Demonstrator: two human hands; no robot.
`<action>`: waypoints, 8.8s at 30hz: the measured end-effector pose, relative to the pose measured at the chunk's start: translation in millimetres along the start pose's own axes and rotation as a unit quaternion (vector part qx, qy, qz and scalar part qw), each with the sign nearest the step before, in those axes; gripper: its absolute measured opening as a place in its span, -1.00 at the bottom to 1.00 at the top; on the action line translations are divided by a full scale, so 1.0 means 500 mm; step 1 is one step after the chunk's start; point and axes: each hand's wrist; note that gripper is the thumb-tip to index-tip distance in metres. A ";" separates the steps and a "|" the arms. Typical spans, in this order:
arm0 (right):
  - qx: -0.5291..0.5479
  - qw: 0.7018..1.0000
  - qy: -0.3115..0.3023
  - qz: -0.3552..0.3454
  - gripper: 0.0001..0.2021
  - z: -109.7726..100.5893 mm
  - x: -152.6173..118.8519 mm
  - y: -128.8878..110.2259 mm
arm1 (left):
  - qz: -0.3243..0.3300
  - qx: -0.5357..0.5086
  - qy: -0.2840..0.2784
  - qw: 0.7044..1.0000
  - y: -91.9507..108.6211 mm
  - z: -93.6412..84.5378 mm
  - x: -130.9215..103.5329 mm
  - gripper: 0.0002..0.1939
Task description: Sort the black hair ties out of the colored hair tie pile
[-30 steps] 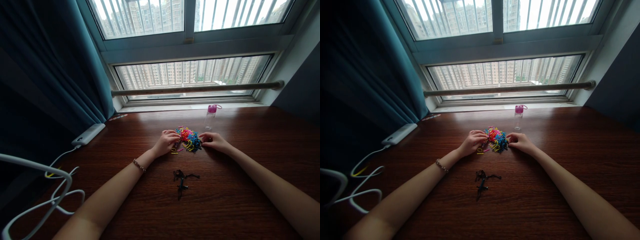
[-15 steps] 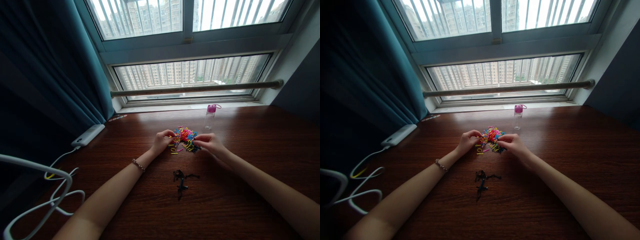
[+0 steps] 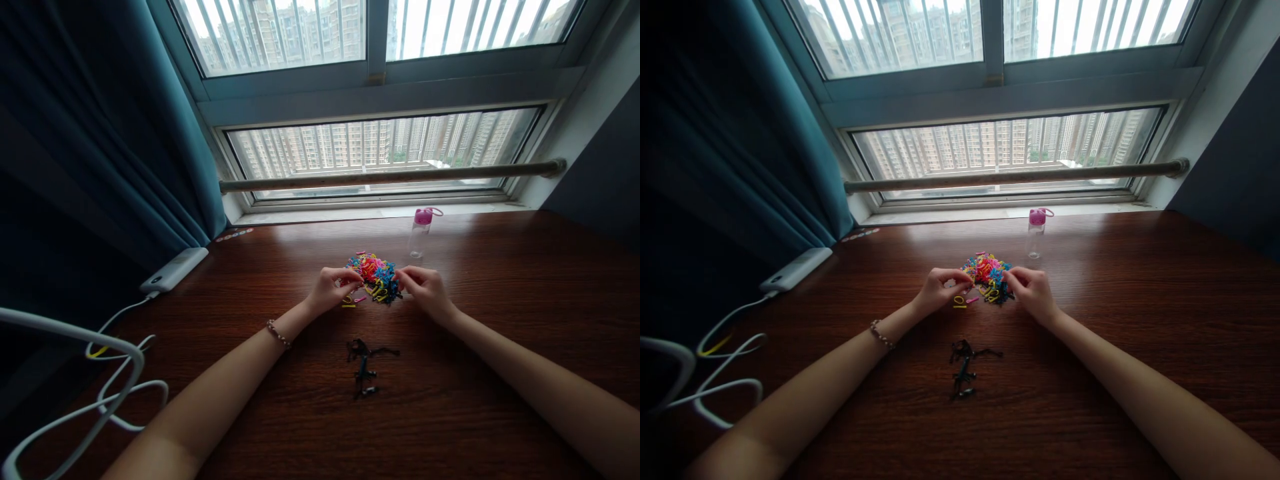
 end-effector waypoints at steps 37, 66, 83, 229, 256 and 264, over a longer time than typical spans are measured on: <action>0.153 0.970 -0.140 0.130 -0.73 -0.063 0.055 0.071 | 0.117 0.222 -0.076 0.965 -0.046 0.001 -0.003 -0.77; -0.149 0.975 -0.139 0.090 -0.79 -0.030 0.050 0.062 | 0.031 -0.097 -0.306 0.946 0.048 0.016 0.002 -0.77; 0.165 0.960 -0.158 0.164 -0.65 -0.034 0.046 0.023 | 0.235 0.306 -0.253 0.887 0.010 0.013 -0.001 -0.75; 0.063 0.904 -0.374 0.198 -0.77 0.015 -0.020 -0.053 | 0.059 -0.018 -0.103 0.993 0.000 -0.006 0.015 -0.86; -0.199 0.970 -0.134 0.035 -0.88 0.000 0.011 0.015 | 0.166 0.249 -0.204 0.932 0.003 0.006 0.004 -0.78; -0.055 0.974 -0.139 0.168 -0.93 -0.008 0.025 0.013 | 0.118 0.187 -0.206 0.953 -0.001 0.000 0.007 -0.84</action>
Point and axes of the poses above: each hand's wrist, its own x-axis towards the middle knuckle, its own z-axis out of the palm, y = z × x, and after that the axes turned 9 degrees about z, right-handed
